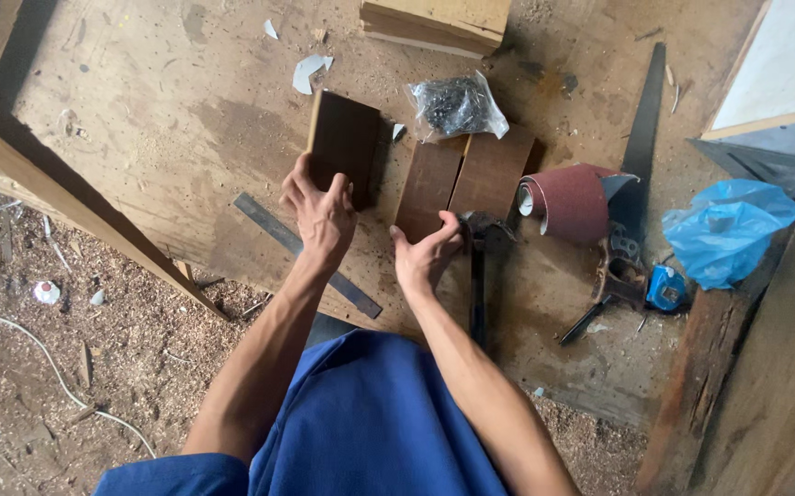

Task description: The person sands a small wooden block with a sanding sheet, then flips and repositions it to sand multiple sides. The person then picks up a second block and aligns the two blocks together on the workbench.

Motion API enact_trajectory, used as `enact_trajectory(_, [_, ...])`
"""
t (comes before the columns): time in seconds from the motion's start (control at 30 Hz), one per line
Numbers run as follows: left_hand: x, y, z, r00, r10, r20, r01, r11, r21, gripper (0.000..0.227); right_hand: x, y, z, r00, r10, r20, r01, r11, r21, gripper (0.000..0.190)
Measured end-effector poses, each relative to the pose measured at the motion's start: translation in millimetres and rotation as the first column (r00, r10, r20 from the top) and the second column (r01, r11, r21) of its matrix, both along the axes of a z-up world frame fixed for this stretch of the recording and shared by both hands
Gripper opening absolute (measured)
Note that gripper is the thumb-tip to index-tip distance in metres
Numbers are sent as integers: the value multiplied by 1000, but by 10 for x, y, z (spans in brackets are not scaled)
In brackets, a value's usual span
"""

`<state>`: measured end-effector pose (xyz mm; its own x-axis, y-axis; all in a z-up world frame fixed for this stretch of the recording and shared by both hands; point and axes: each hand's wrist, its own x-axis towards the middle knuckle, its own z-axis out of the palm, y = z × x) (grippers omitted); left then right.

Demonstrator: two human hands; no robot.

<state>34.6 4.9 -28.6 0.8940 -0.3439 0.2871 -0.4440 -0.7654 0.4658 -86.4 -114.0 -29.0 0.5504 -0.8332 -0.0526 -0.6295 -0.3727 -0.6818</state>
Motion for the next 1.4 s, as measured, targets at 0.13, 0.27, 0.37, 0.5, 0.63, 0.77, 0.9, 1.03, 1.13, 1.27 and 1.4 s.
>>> enact_trajectory(0.13, [8, 68, -53, 989, -149, -2, 149, 989, 12, 3, 82, -76, 68, 993, -84, 84, 66, 977, 203, 99])
enact_trajectory(0.27, [5, 68, -54, 982, -185, -36, 176, 970, -166, 5, 103, -75, 87, 981, -194, -20, 172, 814, 555, 99])
enact_trajectory(0.37, [-21, 36, 19, 981, -170, -91, 124, 918, -377, 6, -16, -7, 84, 977, -194, -84, 200, 717, 668, 97])
enact_trajectory(0.5, [10, -61, 235, 941, -327, -86, 261, 863, -433, 17, -168, -132, 82, 941, -331, -66, 275, 639, 718, 92])
enact_trajectory(0.63, [-49, -131, 429, 922, -388, 7, 345, 811, -472, 15, -264, -414, 114, 751, -533, 390, -156, 431, 889, 77])
enact_trajectory(0.77, [-154, -167, 532, 891, -432, -137, 256, 729, -635, 14, -124, -657, 249, 790, -478, 383, -230, 348, 909, 64])
enact_trajectory(0.9, [-250, -168, 535, 873, -455, -175, 196, 656, -729, 12, 128, -631, 424, 839, -407, 362, -223, 350, 910, 60])
enact_trajectory(1.03, [-332, -183, 479, 733, -487, -475, -147, 569, -809, 12, 211, -540, 539, 818, -339, 466, -362, 327, 873, 58])
enact_trajectory(1.13, [-400, -145, 413, 653, -543, -528, -289, 466, -836, 12, 185, -478, 550, 830, -332, 449, -352, 313, 882, 56])
enact_trajectory(1.27, [-390, -145, 333, 587, -583, -561, -360, 433, -826, 18, 176, -495, 568, 882, -267, 388, -254, 424, 869, 55])
enact_trajectory(1.4, [-389, -150, 318, 592, -625, -508, -344, 375, -861, 17, 138, -506, 618, 861, -276, 428, -307, 389, 868, 52])
